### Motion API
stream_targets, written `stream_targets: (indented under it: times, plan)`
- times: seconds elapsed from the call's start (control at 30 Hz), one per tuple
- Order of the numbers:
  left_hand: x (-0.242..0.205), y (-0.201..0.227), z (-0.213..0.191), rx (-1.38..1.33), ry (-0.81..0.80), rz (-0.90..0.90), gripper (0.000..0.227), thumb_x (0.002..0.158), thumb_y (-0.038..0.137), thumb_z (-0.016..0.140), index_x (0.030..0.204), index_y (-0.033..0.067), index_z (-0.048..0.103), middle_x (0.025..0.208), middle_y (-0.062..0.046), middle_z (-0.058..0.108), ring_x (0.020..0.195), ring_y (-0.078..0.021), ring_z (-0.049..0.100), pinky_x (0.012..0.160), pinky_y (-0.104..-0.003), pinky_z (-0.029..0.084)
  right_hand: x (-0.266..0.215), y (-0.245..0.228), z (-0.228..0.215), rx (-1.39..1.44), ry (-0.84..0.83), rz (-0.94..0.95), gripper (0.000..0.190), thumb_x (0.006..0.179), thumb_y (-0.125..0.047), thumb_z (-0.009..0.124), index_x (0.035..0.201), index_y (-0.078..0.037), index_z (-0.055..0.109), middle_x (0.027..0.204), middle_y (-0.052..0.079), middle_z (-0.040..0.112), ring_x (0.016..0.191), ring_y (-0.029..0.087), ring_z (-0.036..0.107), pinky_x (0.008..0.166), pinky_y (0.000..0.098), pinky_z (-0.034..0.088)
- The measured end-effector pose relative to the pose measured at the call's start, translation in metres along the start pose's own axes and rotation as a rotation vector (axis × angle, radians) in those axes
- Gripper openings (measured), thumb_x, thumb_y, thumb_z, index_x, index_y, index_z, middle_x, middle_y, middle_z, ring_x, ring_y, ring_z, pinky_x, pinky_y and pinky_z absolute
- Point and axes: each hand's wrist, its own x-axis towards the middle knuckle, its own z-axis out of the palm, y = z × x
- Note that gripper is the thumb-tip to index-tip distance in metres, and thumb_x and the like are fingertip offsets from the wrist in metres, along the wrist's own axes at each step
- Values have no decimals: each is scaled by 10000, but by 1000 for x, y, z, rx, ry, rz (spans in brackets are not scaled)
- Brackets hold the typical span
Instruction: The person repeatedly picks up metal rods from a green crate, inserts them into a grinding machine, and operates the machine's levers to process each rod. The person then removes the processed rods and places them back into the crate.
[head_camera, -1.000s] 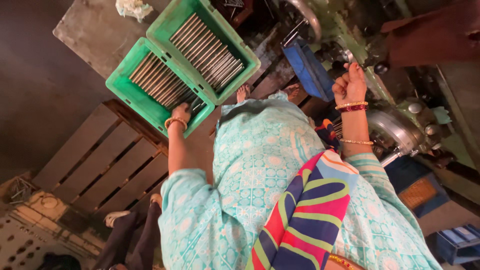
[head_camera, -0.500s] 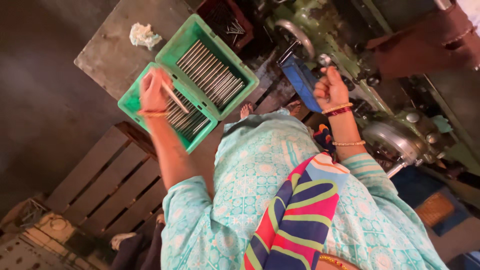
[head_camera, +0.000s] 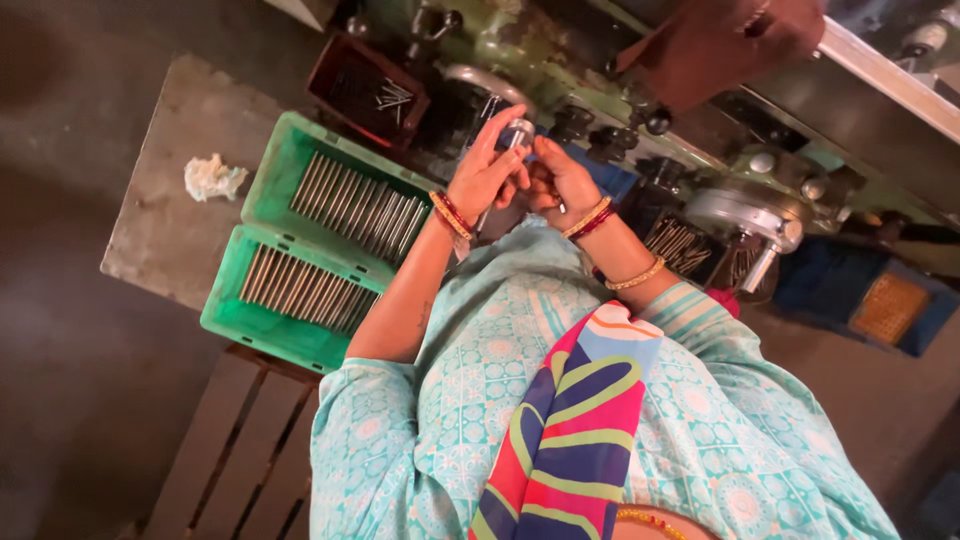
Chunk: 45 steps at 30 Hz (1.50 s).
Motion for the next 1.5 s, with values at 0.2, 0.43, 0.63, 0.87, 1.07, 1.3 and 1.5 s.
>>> stream_targets:
  times: [0.2, 0.43, 0.63, 0.87, 1.07, 1.3, 1.5]
  plan:
    - [22, -7, 15, -329, 27, -112, 341, 1042, 184, 593, 1361, 188, 471, 792, -42, 609, 519, -75, 461, 418, -217, 321, 5, 11, -12, -680, 270, -868, 122, 1148, -180, 598, 1083, -82, 631, 966, 13, 589, 774, 77, 488, 650, 245, 423]
    - [39, 0, 67, 674, 281, 461, 132, 1103, 277, 630, 1182, 205, 553, 788, -21, 569, 632, -153, 535, 541, -315, 402, -25, -35, -11, -663, 224, -862, 174, 1148, -226, 563, 1039, -94, 594, 875, 11, 543, 739, 125, 478, 609, 274, 427]
    - [66, 43, 97, 1480, -6, 1206, 253, 956, 372, 750, 1065, 156, 677, 683, -60, 519, 575, -262, 557, 502, -402, 443, -84, -93, -39, -212, -101, 97, 240, 1035, -396, 490, 887, -216, 547, 583, -66, 371, 407, 50, 264, 357, 229, 169]
    - [114, 65, 180, 1463, -245, 1157, 259, 711, 258, 741, 600, 166, 527, 574, -54, 507, 553, -258, 555, 540, -411, 426, -113, -114, -95, -351, -80, 402, 461, 1037, -508, 488, 715, -191, 395, 575, -52, 322, 433, 101, 297, 406, 300, 245]
    - [158, 105, 259, 1425, -471, 1375, 303, 893, 256, 730, 672, 176, 539, 630, -6, 519, 623, -214, 566, 589, -386, 411, -162, -204, -102, -334, -28, 147, 252, 947, -360, 564, 773, -184, 512, 516, -56, 364, 382, 73, 321, 362, 258, 237]
    - [298, 165, 319, 1356, -52, 1391, 445, 899, 437, 780, 610, 177, 563, 580, -8, 536, 546, -193, 533, 580, -385, 390, -236, -369, -161, -799, 541, -1139, 89, 1086, -164, 623, 1044, -87, 605, 814, -50, 529, 640, 35, 476, 551, 210, 385]
    - [520, 105, 314, 5, 87, 170, 313, 824, 385, 825, 856, 148, 625, 767, -32, 598, 669, -168, 576, 668, -395, 476, -282, -457, -292, -1487, 1354, -1479, 84, 980, -61, 746, 983, 14, 709, 948, 151, 621, 814, 271, 603, 701, 389, 477]
